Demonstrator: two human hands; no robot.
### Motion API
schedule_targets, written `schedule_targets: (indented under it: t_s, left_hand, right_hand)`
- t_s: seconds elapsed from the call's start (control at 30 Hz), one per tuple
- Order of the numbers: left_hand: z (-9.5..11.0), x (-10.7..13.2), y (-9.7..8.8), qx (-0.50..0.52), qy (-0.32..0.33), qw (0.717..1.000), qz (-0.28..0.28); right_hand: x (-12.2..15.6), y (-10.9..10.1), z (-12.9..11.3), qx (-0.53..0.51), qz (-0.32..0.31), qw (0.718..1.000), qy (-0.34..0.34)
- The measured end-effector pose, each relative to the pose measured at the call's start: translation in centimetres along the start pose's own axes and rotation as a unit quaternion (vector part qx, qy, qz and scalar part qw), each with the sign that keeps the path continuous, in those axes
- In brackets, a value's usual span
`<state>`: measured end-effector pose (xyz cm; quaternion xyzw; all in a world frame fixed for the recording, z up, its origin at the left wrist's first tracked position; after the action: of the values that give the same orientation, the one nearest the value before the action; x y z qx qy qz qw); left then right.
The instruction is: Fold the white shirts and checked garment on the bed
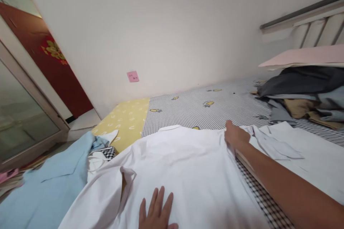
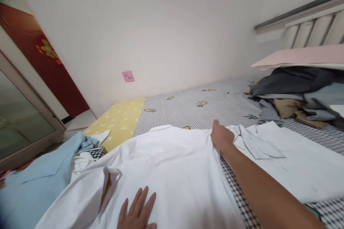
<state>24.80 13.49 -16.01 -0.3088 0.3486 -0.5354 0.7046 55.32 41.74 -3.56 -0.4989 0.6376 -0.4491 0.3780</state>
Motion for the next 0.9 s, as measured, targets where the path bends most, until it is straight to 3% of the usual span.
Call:
schedule_targets:
  t_s: [0.1, 0.2, 0.27, 0.37, 0.47, 0.6, 0.77, 0.9]
  left_hand:
    - [1.6, -1.1, -0.3, 0.029, 0.015, 0.998, -0.045]
    - [3.9, -2.7, -1.6, 0.055, 0.090, 0.990, -0.096]
    - [4.4, -4.5, -2.4, 0.046, 0.124, 0.987, -0.091]
    - [2.5, -8.1, -3.2, 0.008, 0.080, 0.994, -0.077]
    - [-1.0, -12.1, -3.6, -0.031, 0.018, 0.999, -0.030]
    - [-4.4, -16.7, -4.0, -0.074, -0.033, 0.997, 0.015]
    - [-6.8, -20.3, -5.6, -0.148, -0.084, 0.985, 0.019]
    - [-7.8, -21.5, -6.3, -0.196, -0.118, 0.973, 0.037]
  right_hand:
    - [3.5, 1.9, -2.4, 0.021, 0.087, 0.991, -0.100]
    - [8.4, 5.4, -5.6, 0.019, 0.130, 0.963, -0.236]
    - [10.9, 8.3, -7.0, 0.015, 0.067, 0.952, -0.298]
    - [12.3, 12.2, -7.8, 0.039, -0.040, 0.948, -0.313]
    - [11.3, 14.1, -7.5, 0.050, -0.057, 0.951, -0.300]
    - [8.0, 14.0, -6.9, 0.040, -0.058, 0.959, -0.274]
    - [1.9, 13.8, -5.7, 0.040, -0.054, 0.974, -0.214]
    - [-2.2, 14.6, -4.4, 0.065, -0.043, 0.962, -0.260]
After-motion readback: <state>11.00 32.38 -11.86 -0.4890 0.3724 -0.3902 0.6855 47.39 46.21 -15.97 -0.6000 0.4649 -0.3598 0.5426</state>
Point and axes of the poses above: each hand's wrist, its own x-axis away from the middle knuckle, its own y-axis out of the palm, z = x × y, the point moved 1 cm from there along -x, towards the middle knuckle, and after that the axes turned 3 degrees about y, right-handed, at the moved point
